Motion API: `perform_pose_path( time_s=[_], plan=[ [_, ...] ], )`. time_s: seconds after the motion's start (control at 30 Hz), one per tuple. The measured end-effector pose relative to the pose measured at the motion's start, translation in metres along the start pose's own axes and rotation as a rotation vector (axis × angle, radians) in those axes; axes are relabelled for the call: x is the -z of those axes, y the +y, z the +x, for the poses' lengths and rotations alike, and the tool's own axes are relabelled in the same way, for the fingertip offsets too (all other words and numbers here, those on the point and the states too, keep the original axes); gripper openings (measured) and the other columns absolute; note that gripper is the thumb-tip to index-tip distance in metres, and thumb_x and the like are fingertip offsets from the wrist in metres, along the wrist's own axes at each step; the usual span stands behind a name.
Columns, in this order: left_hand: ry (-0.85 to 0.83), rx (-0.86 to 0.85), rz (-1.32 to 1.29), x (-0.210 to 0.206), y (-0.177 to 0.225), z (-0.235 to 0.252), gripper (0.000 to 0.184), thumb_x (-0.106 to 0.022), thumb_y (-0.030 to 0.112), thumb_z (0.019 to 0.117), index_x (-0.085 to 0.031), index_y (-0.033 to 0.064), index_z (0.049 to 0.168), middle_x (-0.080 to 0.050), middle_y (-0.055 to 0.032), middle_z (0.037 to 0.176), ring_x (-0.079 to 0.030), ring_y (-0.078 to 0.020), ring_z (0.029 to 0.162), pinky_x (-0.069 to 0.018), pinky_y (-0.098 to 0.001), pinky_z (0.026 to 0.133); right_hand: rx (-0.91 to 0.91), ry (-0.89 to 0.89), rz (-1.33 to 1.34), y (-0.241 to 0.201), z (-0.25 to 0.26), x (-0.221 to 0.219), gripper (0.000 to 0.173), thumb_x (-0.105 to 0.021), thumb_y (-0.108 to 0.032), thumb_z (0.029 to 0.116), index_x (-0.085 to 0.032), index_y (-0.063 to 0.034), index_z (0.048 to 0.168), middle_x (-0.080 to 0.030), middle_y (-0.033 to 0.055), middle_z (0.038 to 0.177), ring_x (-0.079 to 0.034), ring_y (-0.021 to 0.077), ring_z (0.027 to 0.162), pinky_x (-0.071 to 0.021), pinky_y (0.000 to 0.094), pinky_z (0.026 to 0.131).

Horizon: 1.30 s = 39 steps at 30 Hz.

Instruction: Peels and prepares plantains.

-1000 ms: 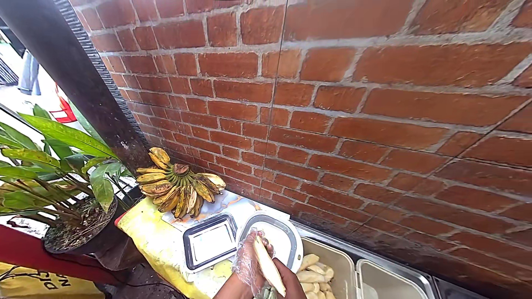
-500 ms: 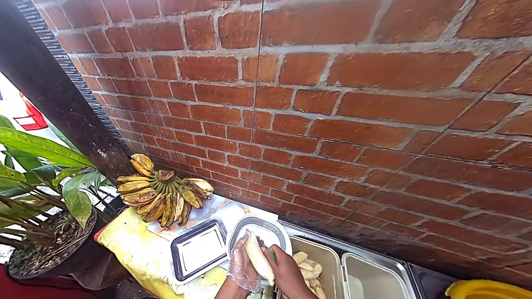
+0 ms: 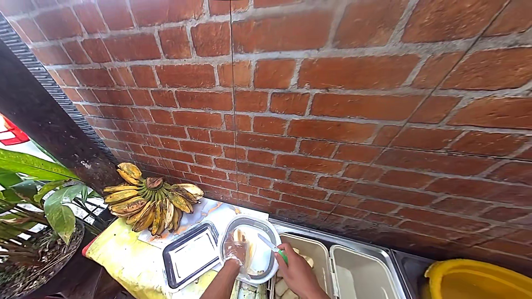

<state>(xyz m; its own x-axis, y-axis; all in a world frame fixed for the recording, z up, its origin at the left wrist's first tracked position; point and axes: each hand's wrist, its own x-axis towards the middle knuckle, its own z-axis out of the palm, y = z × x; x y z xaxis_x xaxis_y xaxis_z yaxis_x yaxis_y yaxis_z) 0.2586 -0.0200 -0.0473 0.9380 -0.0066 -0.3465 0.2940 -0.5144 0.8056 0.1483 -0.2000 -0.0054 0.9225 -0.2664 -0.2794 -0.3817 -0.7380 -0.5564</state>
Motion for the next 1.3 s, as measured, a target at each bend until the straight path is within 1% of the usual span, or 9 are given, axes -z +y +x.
perform_pose_path(
  time_s=[0.03, 0.1, 0.13, 0.2, 0.3, 0.4, 0.53, 0.87, 1.3],
  plan=[
    [0.017, -0.042, 0.073, 0.0, 0.005, 0.005, 0.059, -0.069, 0.024, 0.097, -0.05, 0.0047, 0.15, -0.057, -0.0172, 0.146, -0.053, -0.0273, 0.138, -0.0398, -0.0438, 0.118, 0.002, 0.01, 0.035, 0.004, -0.005, -0.001, 0.043, -0.049, -0.044, 0.1058, -0.057, -0.0152, 0.137, -0.073, 0.0113, 0.105, -0.072, 0.0297, 0.098, -0.0567, 0.0527, 0.088],
    [0.062, -0.094, 0.073, -0.002, 0.012, 0.013, 0.057, -0.065, 0.022, 0.0986, -0.049, 0.0091, 0.151, -0.061, -0.013, 0.143, -0.059, -0.0239, 0.132, -0.0447, -0.0429, 0.114, 0.017, 0.033, 0.105, 0.013, -0.014, -0.002, 0.043, -0.05, -0.043, 0.1055, -0.058, -0.0147, 0.136, -0.072, 0.011, 0.099, -0.071, 0.0288, 0.091, -0.0569, 0.0519, 0.085],
    [0.077, -0.106, 0.031, -0.001, 0.016, 0.015, 0.054, -0.063, 0.022, 0.1006, -0.048, 0.0115, 0.152, -0.064, -0.0124, 0.139, -0.064, -0.023, 0.124, -0.0505, -0.0429, 0.108, 0.029, 0.049, 0.142, 0.018, -0.017, -0.003, 0.043, -0.051, -0.043, 0.105, -0.059, -0.0145, 0.136, -0.072, 0.0102, 0.096, -0.071, 0.0278, 0.087, -0.0574, 0.0512, 0.083],
    [0.102, -0.135, -0.113, 0.001, 0.022, 0.021, 0.049, -0.062, 0.022, 0.1029, -0.05, 0.0147, 0.15, -0.069, -0.0148, 0.125, -0.073, -0.0249, 0.095, -0.0619, -0.0449, 0.083, 0.041, 0.084, 0.228, 0.025, -0.022, -0.004, 0.042, -0.053, -0.043, 0.1042, -0.061, -0.0145, 0.134, -0.07, 0.0084, 0.091, -0.069, 0.0254, 0.079, -0.0579, 0.0495, 0.077],
    [0.076, -0.136, -0.29, 0.013, 0.038, 0.017, 0.047, -0.062, 0.021, 0.1024, -0.052, 0.016, 0.148, -0.067, -0.0168, 0.12, -0.069, -0.0264, 0.082, -0.0596, -0.0448, 0.071, 0.058, 0.122, 0.403, 0.032, -0.026, -0.003, 0.041, -0.054, -0.044, 0.1035, -0.063, -0.013, 0.13, -0.065, 0.0058, 0.082, -0.063, 0.0208, 0.069, -0.0556, 0.0442, 0.069],
    [-0.078, -0.04, -0.789, 0.02, 0.06, 0.002, 0.036, -0.047, 0.023, 0.1098, -0.05, 0.0155, 0.144, -0.056, -0.0076, 0.085, -0.054, -0.0158, 0.058, -0.0497, -0.0303, 0.049, 0.12, 0.115, 0.583, 0.024, -0.031, 0.003, 0.039, -0.051, -0.043, 0.1059, -0.067, -0.0096, 0.119, -0.066, 0.0041, 0.084, -0.062, 0.0157, 0.072, -0.0546, 0.0381, 0.071],
    [-0.206, 0.176, -1.163, 0.025, 0.096, -0.032, 0.029, -0.045, 0.04, 0.1088, -0.055, 0.0126, 0.112, -0.051, -0.0034, 0.064, -0.051, -0.0144, 0.045, -0.0469, -0.0283, 0.04, 0.296, 0.06, 0.717, -0.004, -0.047, 0.008, 0.038, -0.04, -0.036, 0.1105, -0.066, -0.0086, 0.102, -0.053, -0.0007, 0.071, -0.05, 0.0109, 0.06, -0.0457, 0.0316, 0.058],
    [-0.279, 0.261, -1.371, 0.027, 0.133, -0.076, 0.033, -0.036, 0.037, 0.1096, -0.05, 0.0107, 0.097, -0.046, -0.0013, 0.057, -0.047, -0.0116, 0.04, -0.0417, -0.0236, 0.036, 0.64, 0.015, 0.794, -0.03, -0.069, 0.017, 0.04, -0.04, -0.039, 0.1117, -0.059, -0.0091, 0.093, -0.046, -0.0031, 0.066, -0.046, 0.006, 0.055, -0.0405, 0.0254, 0.052],
    [-0.302, 0.33, -1.425, 0.026, 0.143, -0.093, 0.034, -0.034, 0.037, 0.1096, -0.049, 0.0102, 0.095, -0.046, -0.0009, 0.057, -0.047, -0.0104, 0.04, -0.042, -0.0213, 0.036, 0.705, 0.003, 0.745, -0.018, -0.069, 0.02, 0.041, -0.04, -0.041, 0.1115, -0.058, -0.0088, 0.093, -0.046, -0.002, 0.064, -0.046, 0.0076, 0.054, -0.0411, 0.0268, 0.051]
  ],
)
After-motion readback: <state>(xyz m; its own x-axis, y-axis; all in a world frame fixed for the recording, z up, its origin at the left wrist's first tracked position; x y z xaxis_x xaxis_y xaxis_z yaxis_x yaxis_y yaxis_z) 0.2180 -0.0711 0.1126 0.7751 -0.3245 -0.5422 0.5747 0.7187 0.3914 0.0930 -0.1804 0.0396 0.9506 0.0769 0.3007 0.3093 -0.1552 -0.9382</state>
